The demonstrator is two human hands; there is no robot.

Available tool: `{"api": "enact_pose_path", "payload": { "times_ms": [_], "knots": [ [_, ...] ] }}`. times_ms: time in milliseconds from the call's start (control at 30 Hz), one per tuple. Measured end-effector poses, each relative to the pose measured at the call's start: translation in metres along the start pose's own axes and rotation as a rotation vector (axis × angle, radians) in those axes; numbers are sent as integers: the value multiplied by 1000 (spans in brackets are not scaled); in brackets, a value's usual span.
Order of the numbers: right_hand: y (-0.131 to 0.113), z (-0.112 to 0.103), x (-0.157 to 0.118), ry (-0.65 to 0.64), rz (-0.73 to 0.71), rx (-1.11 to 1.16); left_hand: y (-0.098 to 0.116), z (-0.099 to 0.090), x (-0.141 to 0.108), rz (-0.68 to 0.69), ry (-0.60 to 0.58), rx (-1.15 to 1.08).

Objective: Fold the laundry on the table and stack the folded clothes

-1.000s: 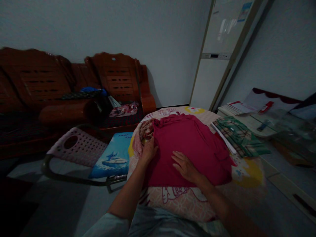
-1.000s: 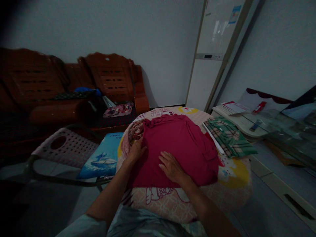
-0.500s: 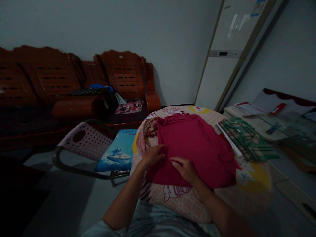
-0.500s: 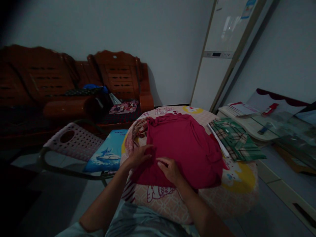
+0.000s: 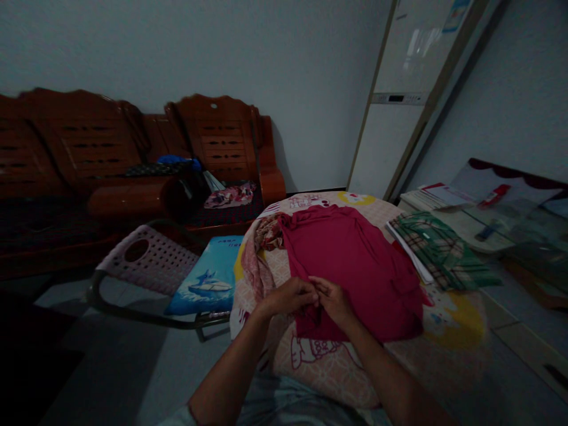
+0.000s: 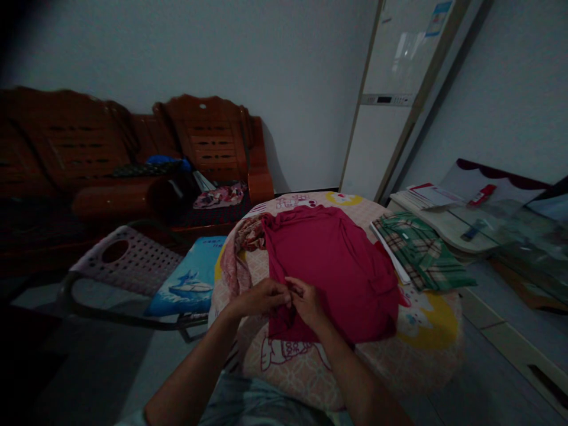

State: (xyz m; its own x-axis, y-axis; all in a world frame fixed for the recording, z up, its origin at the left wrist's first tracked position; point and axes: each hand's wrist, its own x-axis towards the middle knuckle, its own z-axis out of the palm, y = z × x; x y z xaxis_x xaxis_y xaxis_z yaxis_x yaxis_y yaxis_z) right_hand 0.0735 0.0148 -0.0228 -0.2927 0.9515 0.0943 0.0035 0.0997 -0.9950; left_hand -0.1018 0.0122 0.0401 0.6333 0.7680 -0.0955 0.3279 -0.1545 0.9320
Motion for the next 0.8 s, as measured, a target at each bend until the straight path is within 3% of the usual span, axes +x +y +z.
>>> {"api": "enact_pose_path", "payload": {
  "times_ms": [133,200,267,333,433,500,633,800],
  "knots": [
    [5,2,-2,-28,52,56,-12,-40,22,4,363,91],
    [4,2,-3,-29,55,72,-18,-53,29,-45,406,125],
    [3,2,-4,-25,56,89,-20,-57,32,-90,328,186],
    [2,2,-3,-12,72,98,-19,-52,31,-129,268,317],
    [2,2,-3,11,107,100,-18,-34,22,-160,320,522],
    [2,2,-4,27,117,104,-17,-20,14,-130,355,515],
    [-3,-1,-5,69,93,47,-13,5,-3,-64,343,194],
    [-9,-5,-4,119,-13,-147,-5,29,-15,-87,112,-330]
  ]
}}
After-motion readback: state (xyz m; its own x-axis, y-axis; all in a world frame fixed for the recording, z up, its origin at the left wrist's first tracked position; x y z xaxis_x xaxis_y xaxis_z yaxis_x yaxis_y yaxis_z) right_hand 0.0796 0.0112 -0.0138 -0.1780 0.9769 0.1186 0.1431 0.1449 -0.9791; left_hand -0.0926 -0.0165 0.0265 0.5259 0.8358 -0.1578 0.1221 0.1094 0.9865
